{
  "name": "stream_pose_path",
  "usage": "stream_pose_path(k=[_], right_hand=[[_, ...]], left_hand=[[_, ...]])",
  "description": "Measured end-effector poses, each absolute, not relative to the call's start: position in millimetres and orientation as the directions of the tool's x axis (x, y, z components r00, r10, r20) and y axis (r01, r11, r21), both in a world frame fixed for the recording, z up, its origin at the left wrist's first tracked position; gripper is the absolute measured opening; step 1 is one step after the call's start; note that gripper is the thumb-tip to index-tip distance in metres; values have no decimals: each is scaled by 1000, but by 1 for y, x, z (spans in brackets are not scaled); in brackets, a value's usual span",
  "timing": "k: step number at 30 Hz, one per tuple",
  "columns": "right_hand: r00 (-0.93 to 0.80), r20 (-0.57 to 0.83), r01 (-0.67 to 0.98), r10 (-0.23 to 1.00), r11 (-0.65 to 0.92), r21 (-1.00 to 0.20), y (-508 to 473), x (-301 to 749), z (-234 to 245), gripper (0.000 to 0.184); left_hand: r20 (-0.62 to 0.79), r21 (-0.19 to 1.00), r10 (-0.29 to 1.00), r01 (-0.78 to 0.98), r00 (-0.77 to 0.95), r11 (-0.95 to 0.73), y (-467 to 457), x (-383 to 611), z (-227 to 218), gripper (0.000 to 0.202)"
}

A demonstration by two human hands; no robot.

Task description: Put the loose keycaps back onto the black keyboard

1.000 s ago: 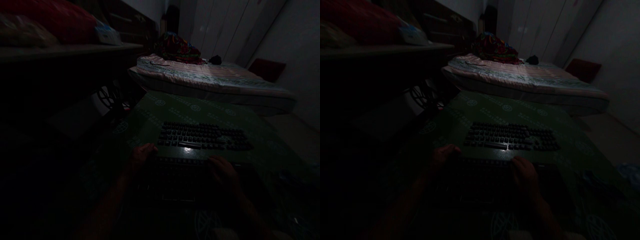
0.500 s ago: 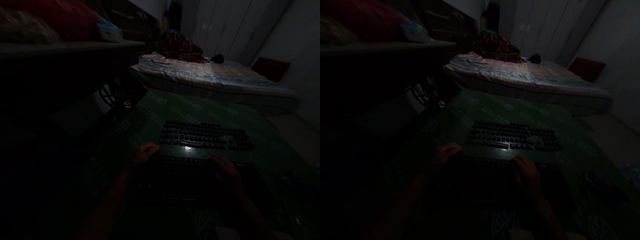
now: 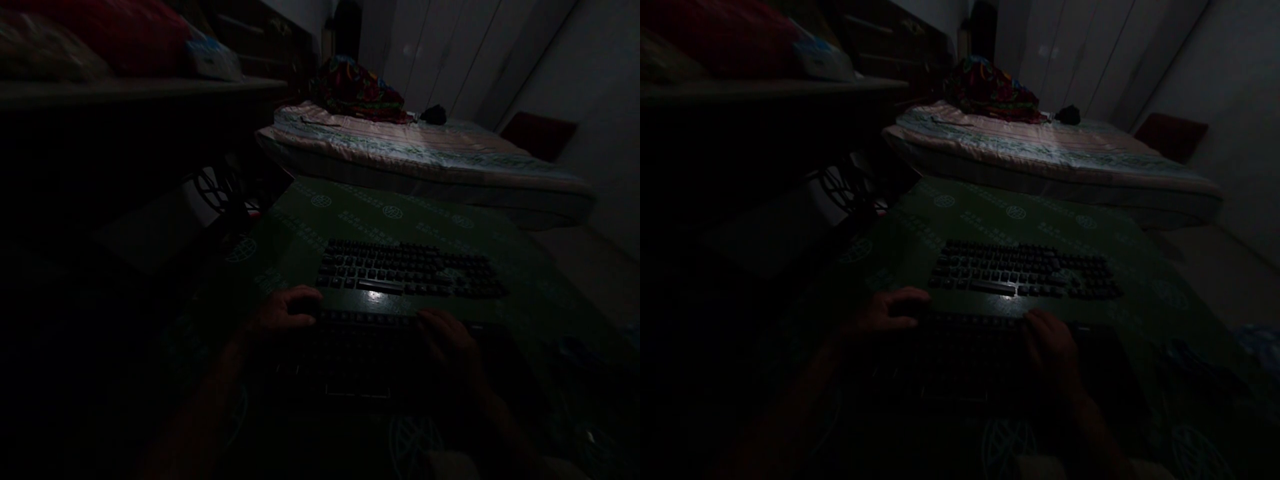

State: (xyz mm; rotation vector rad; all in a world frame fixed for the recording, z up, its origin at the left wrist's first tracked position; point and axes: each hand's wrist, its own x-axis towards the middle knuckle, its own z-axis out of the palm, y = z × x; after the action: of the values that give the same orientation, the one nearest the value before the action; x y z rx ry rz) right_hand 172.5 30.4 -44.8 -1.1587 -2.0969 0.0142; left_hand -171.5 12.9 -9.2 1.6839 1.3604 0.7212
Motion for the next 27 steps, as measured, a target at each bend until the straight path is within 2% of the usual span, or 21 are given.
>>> stream_pose_path(k=[5, 22, 27], right_hand=[[-284, 534, 724, 797, 543, -425, 27, 169, -37, 30], [-249, 471, 701, 846, 493, -516, 27, 171, -37, 35], [-206, 426, 654, 881, 448, -609, 28, 174, -40, 34]], left_hand=[[-47, 845, 943, 517, 329, -138, 13, -178, -13, 43], [-79, 826, 940, 550, 332, -125, 9, -171, -5, 43], [-73, 819, 946, 560, 317, -124, 9, -170, -4, 42]])
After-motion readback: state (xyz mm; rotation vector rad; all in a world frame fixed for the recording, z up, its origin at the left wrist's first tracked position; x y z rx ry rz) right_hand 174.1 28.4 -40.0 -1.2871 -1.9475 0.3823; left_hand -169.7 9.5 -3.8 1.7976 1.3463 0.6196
